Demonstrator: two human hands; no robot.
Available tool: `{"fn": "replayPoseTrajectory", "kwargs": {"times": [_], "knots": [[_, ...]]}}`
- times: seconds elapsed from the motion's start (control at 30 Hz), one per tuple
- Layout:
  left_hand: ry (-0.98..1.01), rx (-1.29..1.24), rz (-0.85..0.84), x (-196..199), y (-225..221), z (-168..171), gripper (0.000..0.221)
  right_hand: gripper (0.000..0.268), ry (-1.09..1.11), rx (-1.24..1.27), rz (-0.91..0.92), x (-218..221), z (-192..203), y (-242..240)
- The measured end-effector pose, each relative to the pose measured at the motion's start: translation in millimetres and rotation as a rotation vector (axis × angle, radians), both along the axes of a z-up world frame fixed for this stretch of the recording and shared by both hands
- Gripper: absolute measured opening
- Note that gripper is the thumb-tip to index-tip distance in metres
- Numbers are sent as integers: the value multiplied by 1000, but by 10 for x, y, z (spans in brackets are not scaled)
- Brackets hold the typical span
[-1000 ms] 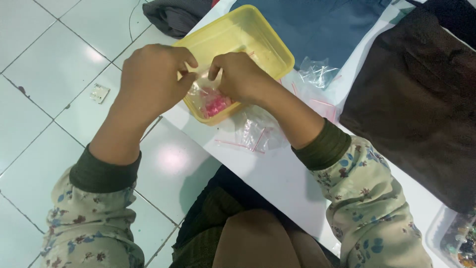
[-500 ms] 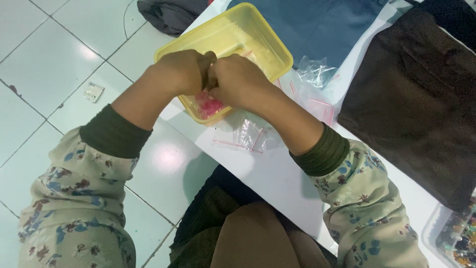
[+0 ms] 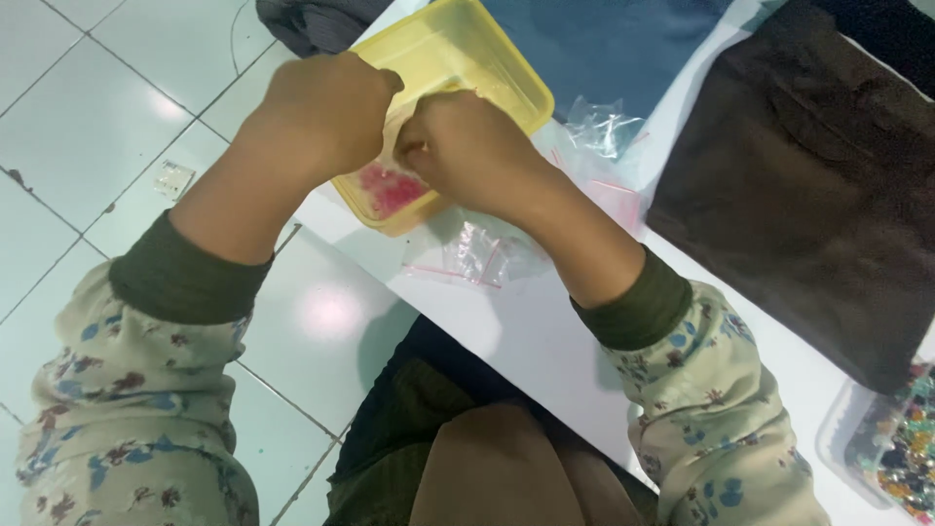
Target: Sorting and bagging small buttons by color from a mixed container.
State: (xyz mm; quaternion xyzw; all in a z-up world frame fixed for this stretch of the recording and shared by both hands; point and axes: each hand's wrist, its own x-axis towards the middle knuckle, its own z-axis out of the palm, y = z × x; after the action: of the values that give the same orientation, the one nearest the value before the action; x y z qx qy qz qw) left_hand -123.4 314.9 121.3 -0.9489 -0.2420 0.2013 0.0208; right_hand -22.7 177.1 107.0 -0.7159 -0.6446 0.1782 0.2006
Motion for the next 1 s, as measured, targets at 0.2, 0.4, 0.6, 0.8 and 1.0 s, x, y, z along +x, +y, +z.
{"fn": "replayPoseTrajectory", "kwargs": {"times": [0.2, 0.4, 0.6, 0.8, 1.0], "knots": [[-228, 165, -211, 115, -614, 328, 32, 13, -140, 551, -88, 166, 130, -728], [-316, 171, -506, 594, -1442, 330, 25, 9, -141, 499, -249, 392, 44, -1671], [-366, 77, -764, 1216, -2483, 149, 24, 17, -172, 396, -438, 672, -1, -2921], [-490, -97, -962, 1728, -3690, -192, 32, 21, -215, 379, -683, 971, -63, -4384], [-634, -460, -1058, 2082, -4645, -752, 27, 10, -63, 230, -1106, 1059, -10, -5457]]}}
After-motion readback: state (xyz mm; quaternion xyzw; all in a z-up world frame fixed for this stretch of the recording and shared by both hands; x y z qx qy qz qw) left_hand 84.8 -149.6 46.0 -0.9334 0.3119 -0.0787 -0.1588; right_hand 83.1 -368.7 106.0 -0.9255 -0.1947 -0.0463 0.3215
